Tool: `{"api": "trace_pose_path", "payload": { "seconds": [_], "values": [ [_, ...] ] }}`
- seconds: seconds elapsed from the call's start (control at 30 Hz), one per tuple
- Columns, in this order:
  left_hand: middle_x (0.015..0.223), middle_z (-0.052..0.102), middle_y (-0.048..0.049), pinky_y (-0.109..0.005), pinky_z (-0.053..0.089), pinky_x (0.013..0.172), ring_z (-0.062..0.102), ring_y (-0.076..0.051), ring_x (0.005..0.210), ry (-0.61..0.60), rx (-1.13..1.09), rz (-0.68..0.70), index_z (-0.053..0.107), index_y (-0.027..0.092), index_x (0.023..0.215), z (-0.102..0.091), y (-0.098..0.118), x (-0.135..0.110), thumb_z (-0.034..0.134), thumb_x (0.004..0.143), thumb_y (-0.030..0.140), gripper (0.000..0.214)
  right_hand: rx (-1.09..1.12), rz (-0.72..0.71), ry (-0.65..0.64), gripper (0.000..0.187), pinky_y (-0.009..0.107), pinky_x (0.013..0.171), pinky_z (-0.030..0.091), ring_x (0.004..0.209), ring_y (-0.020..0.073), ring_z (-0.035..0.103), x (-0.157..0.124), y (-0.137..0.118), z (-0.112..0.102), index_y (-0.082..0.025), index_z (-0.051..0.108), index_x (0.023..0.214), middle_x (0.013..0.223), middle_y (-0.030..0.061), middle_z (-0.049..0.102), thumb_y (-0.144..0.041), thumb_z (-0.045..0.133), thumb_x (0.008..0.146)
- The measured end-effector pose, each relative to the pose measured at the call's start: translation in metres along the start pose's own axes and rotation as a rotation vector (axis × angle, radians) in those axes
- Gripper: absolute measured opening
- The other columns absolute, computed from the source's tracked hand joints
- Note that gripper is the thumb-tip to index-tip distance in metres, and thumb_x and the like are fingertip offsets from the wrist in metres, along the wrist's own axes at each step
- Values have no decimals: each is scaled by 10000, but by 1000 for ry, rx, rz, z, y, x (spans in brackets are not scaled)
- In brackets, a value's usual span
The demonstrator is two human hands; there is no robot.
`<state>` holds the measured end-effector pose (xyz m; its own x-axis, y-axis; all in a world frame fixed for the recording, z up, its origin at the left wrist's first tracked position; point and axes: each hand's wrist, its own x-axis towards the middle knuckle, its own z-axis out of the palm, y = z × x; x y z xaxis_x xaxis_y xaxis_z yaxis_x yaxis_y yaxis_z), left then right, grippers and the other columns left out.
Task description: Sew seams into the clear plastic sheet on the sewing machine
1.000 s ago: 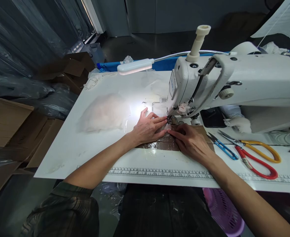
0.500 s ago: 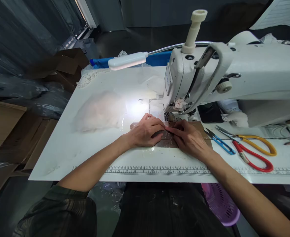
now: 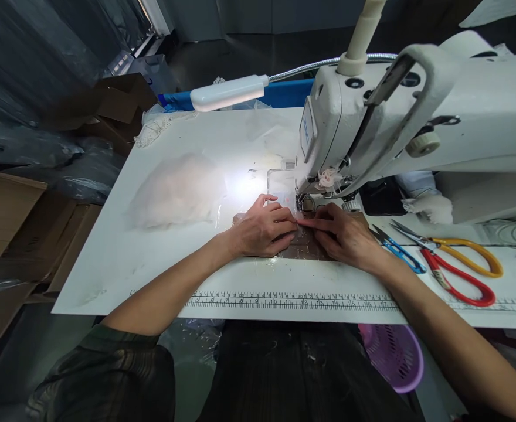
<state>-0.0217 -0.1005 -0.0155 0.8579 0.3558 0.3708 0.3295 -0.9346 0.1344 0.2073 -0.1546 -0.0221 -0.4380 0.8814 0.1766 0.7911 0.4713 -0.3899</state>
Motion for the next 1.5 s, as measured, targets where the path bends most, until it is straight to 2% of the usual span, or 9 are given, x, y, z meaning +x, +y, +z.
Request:
{"api": "trace_pose_path", "payload": {
  "seconds": [0.27,0.47,0.73,1.17,1.33,1.5],
  "values": [
    [1011,679,-26,-459,380,1020,610,-150,826,10,49,80,663,207,957,3,-2,-1,485,910,232,186,-52,-18,43,367,335,719,499,855,205,581,-6,0,8,-285,639,1237,1073,110,564,-274,454,920],
    [943,689,-18,-518,299,1093,614,-166,858,-9,74,135,665,212,933,-2,0,0,465,917,252,205,-92,-51,74,364,346,736,503,888,218,580,-7,-1,10,-273,640,1235,1055,115,560,-261,459,920],
    [947,689,-32,-454,373,992,592,-164,797,-15,34,106,669,203,918,-4,1,-1,478,896,296,214,-146,-91,85,355,331,687,501,842,203,575,-6,-4,7,-277,646,1218,1018,106,558,-243,455,921],
    [1011,665,-44,-482,317,1040,589,-174,821,-71,68,105,671,208,983,-9,0,-2,457,890,310,255,-259,-70,-4,375,299,616,463,824,204,575,-3,-11,3,-242,616,1246,1048,124,572,-266,396,944],
    [1056,650,-58,-444,356,966,572,-189,844,-108,58,69,660,206,1046,-9,-4,-1,463,884,324,281,-339,-28,-19,401,283,549,410,741,188,562,1,-12,3,-272,585,1288,1050,121,585,-269,378,944],
    [1106,622,-82,-407,372,865,545,-200,849,-158,69,33,632,187,1124,-13,-4,1,434,900,345,338,-292,-29,-3,399,290,575,423,761,190,565,1,-15,2,-236,611,1259,1058,129,593,-270,379,936]
  ]
}}
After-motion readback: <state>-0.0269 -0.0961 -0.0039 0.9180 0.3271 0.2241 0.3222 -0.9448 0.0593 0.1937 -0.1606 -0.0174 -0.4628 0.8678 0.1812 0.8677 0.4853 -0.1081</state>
